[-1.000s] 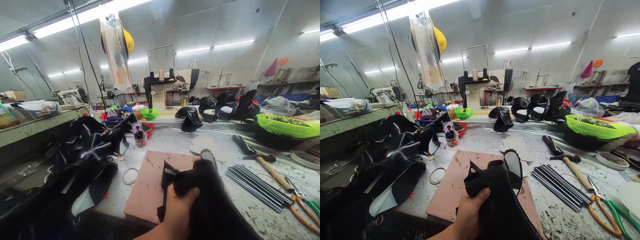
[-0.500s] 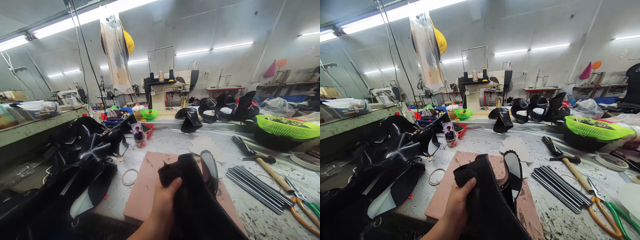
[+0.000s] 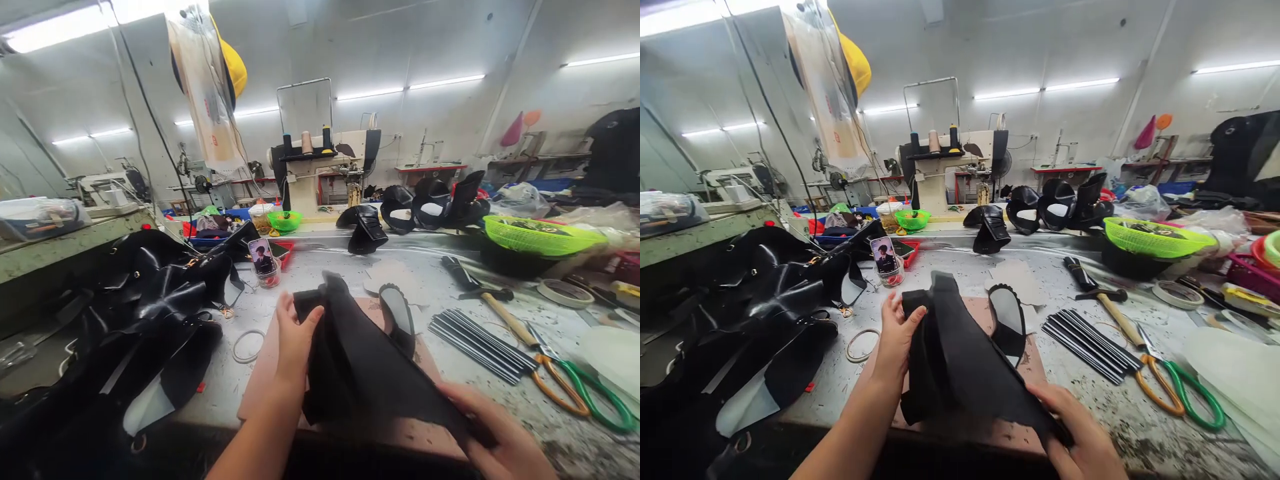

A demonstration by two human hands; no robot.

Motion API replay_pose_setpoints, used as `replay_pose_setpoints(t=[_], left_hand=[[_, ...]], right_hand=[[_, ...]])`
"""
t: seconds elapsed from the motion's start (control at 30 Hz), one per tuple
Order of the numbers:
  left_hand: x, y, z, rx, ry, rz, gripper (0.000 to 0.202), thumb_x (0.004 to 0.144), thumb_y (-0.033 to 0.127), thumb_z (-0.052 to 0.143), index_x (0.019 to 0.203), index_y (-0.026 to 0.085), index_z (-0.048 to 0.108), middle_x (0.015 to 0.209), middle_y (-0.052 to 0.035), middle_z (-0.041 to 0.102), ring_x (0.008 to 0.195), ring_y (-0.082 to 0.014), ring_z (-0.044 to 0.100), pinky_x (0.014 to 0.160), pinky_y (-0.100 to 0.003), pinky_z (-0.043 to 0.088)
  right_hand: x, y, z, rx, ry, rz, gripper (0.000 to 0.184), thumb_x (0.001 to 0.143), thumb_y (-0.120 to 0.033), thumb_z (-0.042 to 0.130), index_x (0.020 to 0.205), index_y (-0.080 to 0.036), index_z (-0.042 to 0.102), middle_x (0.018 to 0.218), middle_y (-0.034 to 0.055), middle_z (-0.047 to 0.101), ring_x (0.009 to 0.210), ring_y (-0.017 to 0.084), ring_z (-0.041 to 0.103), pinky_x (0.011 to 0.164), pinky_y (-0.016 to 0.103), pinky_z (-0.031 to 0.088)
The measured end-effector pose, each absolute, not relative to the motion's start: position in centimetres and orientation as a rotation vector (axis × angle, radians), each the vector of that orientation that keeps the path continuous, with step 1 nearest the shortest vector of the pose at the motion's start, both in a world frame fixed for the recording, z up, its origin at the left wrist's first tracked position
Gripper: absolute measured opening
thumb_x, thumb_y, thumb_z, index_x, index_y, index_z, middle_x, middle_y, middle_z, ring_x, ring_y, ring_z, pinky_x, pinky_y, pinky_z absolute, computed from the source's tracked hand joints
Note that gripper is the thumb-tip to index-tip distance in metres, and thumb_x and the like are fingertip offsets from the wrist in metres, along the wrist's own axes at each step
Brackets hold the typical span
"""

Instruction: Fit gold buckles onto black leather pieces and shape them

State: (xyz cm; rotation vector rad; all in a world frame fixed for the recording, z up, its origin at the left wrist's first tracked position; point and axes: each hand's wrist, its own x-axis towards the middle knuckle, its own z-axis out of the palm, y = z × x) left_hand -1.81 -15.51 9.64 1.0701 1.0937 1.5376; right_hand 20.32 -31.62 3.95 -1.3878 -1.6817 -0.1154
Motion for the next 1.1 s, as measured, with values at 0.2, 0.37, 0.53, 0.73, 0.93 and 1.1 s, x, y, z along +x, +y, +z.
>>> replay_pose_setpoints(t=[0.2, 0.37, 0.53, 0.73, 0.93, 1.1], left_hand=[[-2.5, -18.4, 8.4, 2.440, 0.703, 1.171, 0.096, 0.057, 0.068, 0.069, 0.138, 0.031, 0.032, 0.150, -0.0155, 0.016, 0.137, -0.0416, 0.015, 0.106, -0.060, 0.023], [-0.1, -21.0, 8.5, 2.830, 0.423, 1.231, 0.067, 0.074, 0.023, 0.071, 0.133, 0.034, 0.041, 0.153, -0.0113, 0.013, 0.137, -0.0396, 0.016, 0.105, -0.061, 0.024], [1.9, -21.0, 9.9, 3.087, 0.139, 1.293, 0.018, 0.083, 0.013, 0.055, 0.088, 0.026, 0.066, 0.128, -0.0019, 0.058, 0.130, -0.0254, 0.038, 0.114, -0.047, 0.006], [0.3, -19.3, 9.1, 3.025, 0.181, 1.382, 0.021, 0.083, 0.006, 0.053, 0.067, 0.017, 0.060, 0.113, -0.0013, 0.067, 0.119, -0.0232, 0.051, 0.111, -0.048, 0.018], [-1.2, -18.9, 8.8, 2.975, 0.327, 1.451, 0.020, 0.082, 0.005, 0.051, 0.073, 0.018, 0.063, 0.108, -0.0040, 0.069, 0.114, -0.0232, 0.054, 0.104, -0.045, 0.031], [-0.6, -19.4, 8.4, 2.950, 0.280, 1.443, 0.020, 0.082, 0.005, 0.050, 0.072, 0.017, 0.062, 0.108, -0.0039, 0.069, 0.114, -0.0224, 0.054, 0.104, -0.043, 0.031]], right_hand=[[17.9, -30.4, 5.5, -1.393, -1.543, -0.306, 0.013, 0.085, -0.018, 0.052, 0.094, -0.022, 0.061, 0.078, 0.0031, 0.070, 0.067, 0.016, 0.069, 0.063, 0.023, 0.058], [17.6, -30.8, 5.2, -1.394, -1.684, -0.448, 0.026, 0.086, -0.009, 0.046, 0.099, -0.019, 0.066, 0.086, 0.0091, 0.069, 0.072, 0.017, 0.068, 0.060, 0.022, 0.056], [17.9, -31.2, 5.2, -1.392, -1.775, -0.409, 0.026, 0.089, -0.013, 0.044, 0.099, -0.019, 0.067, 0.090, 0.0099, 0.070, 0.074, 0.017, 0.069, 0.060, 0.024, 0.056], [19.7, -31.4, 4.0, -1.386, -1.622, 0.057, 0.016, 0.085, -0.034, 0.058, 0.085, -0.023, 0.069, 0.067, 0.0012, 0.070, 0.059, 0.015, 0.066, 0.055, 0.022, 0.054], [20.6, -31.4, 4.6, -1.410, -1.333, 0.503, 0.044, 0.080, -0.061, 0.052, 0.066, -0.021, 0.067, 0.056, 0.0012, 0.061, 0.050, 0.016, 0.059, 0.047, 0.025, 0.050], [19.0, -31.4, 6.0, -1.394, -1.511, 0.300, 0.058, 0.070, -0.069, 0.058, 0.103, -0.022, 0.063, 0.102, 0.0113, 0.066, 0.085, 0.025, 0.066, 0.063, 0.031, 0.057]])
